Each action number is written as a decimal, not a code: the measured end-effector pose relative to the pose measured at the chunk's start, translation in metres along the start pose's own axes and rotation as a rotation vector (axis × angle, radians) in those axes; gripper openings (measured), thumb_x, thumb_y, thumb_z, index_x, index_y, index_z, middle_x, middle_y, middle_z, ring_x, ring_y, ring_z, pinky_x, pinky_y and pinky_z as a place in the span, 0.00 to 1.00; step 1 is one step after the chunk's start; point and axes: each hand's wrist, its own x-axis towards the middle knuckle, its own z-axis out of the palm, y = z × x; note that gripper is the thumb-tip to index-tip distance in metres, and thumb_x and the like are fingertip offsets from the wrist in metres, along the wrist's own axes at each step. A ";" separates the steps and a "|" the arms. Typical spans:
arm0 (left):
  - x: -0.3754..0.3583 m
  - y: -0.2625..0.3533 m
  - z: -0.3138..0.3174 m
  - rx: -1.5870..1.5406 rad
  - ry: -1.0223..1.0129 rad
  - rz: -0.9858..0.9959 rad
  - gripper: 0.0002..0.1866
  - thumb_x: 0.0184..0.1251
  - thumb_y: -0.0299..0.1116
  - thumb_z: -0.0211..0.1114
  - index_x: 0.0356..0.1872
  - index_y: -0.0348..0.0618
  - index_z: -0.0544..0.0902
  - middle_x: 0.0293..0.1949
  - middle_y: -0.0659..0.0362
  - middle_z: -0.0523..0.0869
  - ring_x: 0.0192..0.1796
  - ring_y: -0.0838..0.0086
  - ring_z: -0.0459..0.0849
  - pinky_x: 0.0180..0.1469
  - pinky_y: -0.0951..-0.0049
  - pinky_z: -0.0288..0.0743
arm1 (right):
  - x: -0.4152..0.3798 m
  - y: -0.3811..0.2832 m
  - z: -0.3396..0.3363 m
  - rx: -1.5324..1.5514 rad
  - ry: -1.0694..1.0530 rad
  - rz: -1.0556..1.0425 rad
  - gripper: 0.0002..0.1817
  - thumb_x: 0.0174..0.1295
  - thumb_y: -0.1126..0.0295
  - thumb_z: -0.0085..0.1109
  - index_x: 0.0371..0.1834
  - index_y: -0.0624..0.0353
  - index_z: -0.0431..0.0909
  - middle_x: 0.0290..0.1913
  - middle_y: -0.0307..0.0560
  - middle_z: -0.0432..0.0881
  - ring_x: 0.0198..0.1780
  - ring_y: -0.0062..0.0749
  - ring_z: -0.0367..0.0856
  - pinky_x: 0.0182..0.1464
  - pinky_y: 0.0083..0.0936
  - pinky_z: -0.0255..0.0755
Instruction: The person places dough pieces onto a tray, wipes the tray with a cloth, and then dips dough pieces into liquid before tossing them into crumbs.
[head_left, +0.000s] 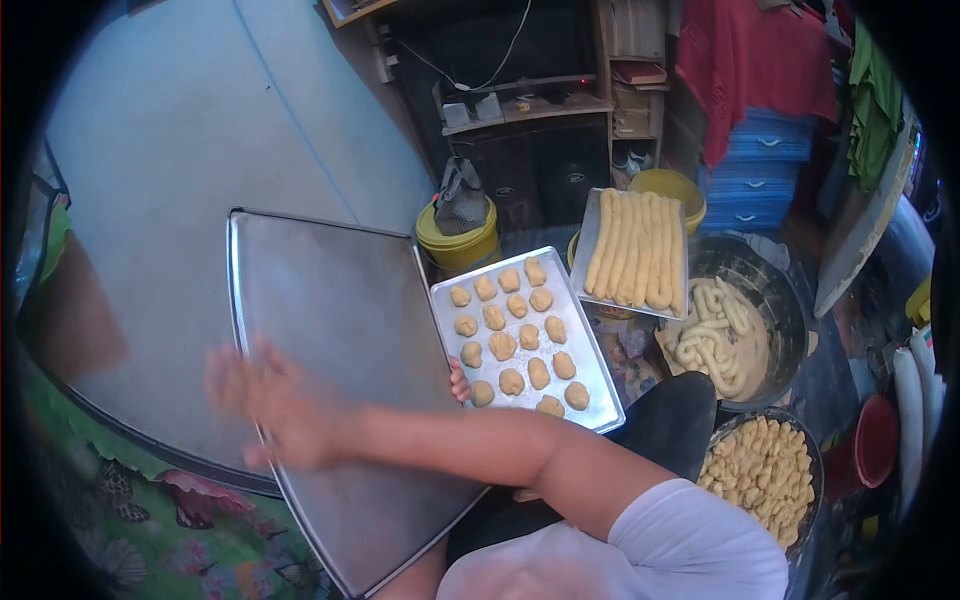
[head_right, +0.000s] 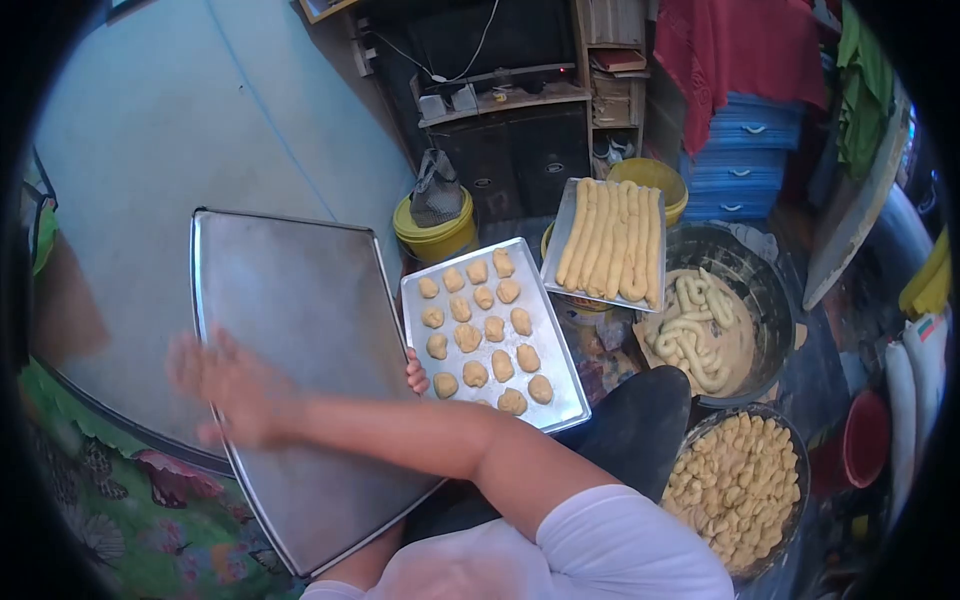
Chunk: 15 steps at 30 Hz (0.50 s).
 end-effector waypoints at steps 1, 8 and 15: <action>0.000 -0.002 -0.002 -0.001 -0.003 -0.005 0.26 0.79 0.46 0.43 0.55 0.27 0.74 0.53 0.44 0.80 0.55 0.59 0.79 0.58 0.59 0.73 | 0.017 0.024 -0.006 0.001 0.085 0.110 0.43 0.69 0.40 0.35 0.77 0.60 0.44 0.78 0.58 0.43 0.79 0.48 0.40 0.77 0.51 0.30; 0.002 -0.012 -0.004 -0.016 -0.029 -0.028 0.26 0.79 0.46 0.42 0.56 0.27 0.73 0.54 0.44 0.79 0.55 0.59 0.79 0.58 0.58 0.73 | -0.043 0.195 -0.019 -0.034 0.356 0.946 0.39 0.71 0.44 0.35 0.76 0.61 0.48 0.77 0.59 0.47 0.79 0.45 0.41 0.76 0.50 0.34; 0.003 -0.019 -0.005 -0.038 -0.033 -0.051 0.26 0.80 0.46 0.42 0.56 0.28 0.73 0.54 0.44 0.79 0.55 0.58 0.79 0.58 0.58 0.73 | -0.129 0.137 0.067 -0.045 0.135 0.929 0.40 0.73 0.47 0.33 0.77 0.65 0.38 0.77 0.67 0.40 0.79 0.57 0.36 0.76 0.51 0.33</action>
